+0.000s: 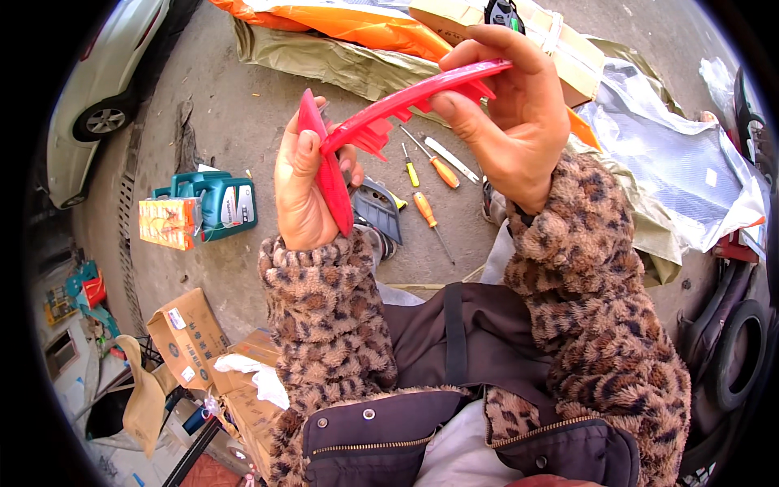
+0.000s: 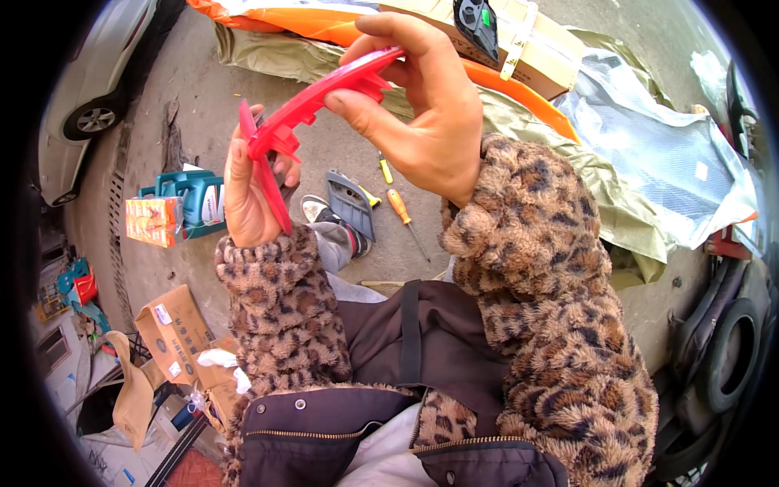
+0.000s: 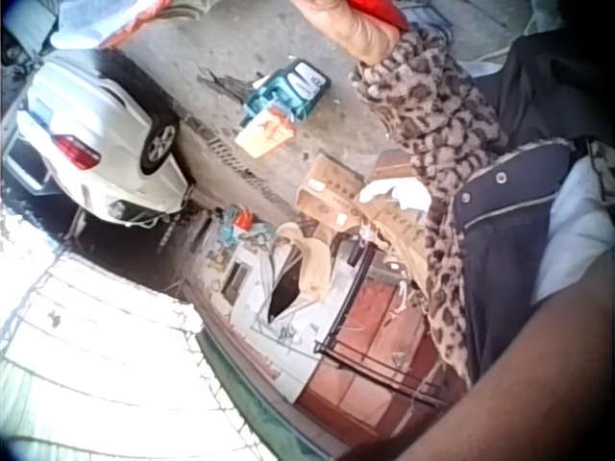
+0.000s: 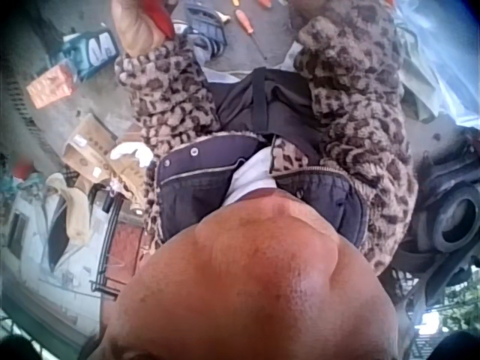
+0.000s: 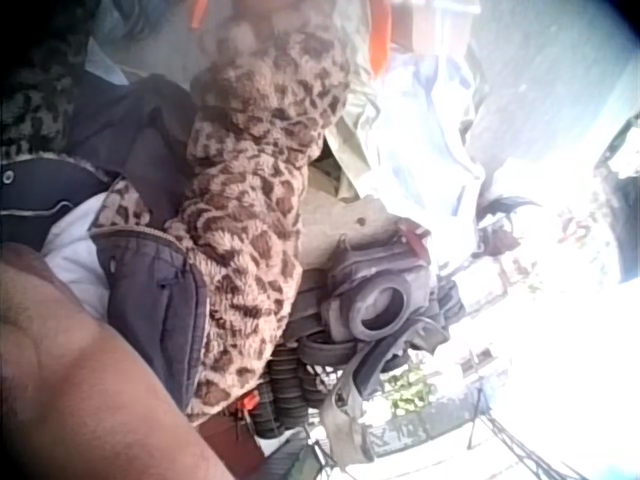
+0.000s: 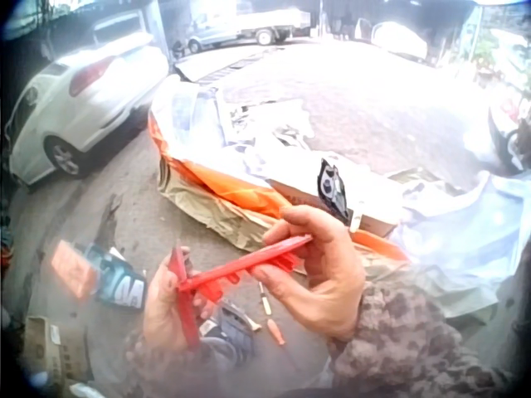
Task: The person assembles a motorcycle tail light by inserting a red reflector into a black housing. They repeatedly test the fit of the reflector, remove it, and use a utility knife to trim the plastic edges for a better fit. The person also handles a separate black plastic cover and a red plastic piece, manipulating them with their hands.
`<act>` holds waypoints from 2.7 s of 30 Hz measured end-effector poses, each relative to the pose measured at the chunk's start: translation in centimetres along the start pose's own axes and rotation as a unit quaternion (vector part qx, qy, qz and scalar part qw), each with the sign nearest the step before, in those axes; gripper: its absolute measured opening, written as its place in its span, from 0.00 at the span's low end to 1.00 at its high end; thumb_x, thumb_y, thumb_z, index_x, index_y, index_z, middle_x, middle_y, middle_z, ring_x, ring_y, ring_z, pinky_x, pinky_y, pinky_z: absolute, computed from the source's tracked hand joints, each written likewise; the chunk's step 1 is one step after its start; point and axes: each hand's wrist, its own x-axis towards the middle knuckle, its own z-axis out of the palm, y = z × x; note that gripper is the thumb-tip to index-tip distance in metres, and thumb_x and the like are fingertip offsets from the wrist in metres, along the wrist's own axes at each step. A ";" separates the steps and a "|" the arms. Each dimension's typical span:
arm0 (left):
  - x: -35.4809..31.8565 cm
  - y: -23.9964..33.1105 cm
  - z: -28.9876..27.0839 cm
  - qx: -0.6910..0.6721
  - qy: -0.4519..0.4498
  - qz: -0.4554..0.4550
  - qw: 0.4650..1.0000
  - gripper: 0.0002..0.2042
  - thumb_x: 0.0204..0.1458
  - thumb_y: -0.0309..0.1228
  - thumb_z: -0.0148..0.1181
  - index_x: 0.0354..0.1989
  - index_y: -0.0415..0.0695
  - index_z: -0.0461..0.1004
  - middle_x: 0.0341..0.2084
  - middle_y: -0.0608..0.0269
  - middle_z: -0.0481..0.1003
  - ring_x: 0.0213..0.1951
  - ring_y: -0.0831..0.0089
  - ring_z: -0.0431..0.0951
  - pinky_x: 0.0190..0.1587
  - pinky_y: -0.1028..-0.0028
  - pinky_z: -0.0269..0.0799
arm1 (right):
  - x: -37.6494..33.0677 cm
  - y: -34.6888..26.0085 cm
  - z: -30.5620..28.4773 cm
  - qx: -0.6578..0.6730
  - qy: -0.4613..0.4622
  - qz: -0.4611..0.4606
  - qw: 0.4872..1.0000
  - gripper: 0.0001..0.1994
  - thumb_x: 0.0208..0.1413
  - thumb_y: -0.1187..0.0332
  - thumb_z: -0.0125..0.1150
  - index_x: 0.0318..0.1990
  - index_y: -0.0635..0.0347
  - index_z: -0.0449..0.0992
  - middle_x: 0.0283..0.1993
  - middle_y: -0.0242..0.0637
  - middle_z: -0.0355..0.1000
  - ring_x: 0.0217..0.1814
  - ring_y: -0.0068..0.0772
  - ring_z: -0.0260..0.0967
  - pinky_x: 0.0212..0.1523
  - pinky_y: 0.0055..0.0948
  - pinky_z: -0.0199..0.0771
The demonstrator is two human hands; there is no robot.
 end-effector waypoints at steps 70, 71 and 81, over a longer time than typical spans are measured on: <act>-0.4 -0.2 -0.5 -0.006 -0.089 -0.020 0.996 0.31 0.56 0.37 0.66 0.64 0.39 0.59 0.30 0.62 0.71 0.27 0.77 0.69 0.26 0.73 0.70 | 0.1 0.9 -1.2 0.082 0.006 0.021 0.996 0.21 0.63 0.74 0.58 0.62 0.65 0.62 0.59 0.48 0.69 0.60 0.38 0.70 0.61 0.35 0.71; -0.4 -0.1 -0.6 -0.005 -0.089 -0.021 0.996 0.31 0.56 0.37 0.66 0.64 0.39 0.59 0.30 0.62 0.71 0.27 0.77 0.69 0.26 0.73 0.71 | 0.1 0.9 -1.2 0.075 0.001 0.017 0.997 0.21 0.64 0.72 0.57 0.63 0.65 0.62 0.59 0.49 0.69 0.60 0.38 0.70 0.62 0.36 0.71; -0.8 -0.4 0.6 0.244 0.009 0.186 0.952 0.30 0.54 0.22 0.64 0.64 0.41 0.58 0.39 0.54 0.76 0.34 0.73 0.75 0.35 0.73 0.73 | -0.3 2.1 0.1 0.234 0.078 0.232 0.941 0.23 0.66 0.63 0.57 0.62 0.67 0.62 0.57 0.51 0.70 0.57 0.42 0.73 0.56 0.41 0.76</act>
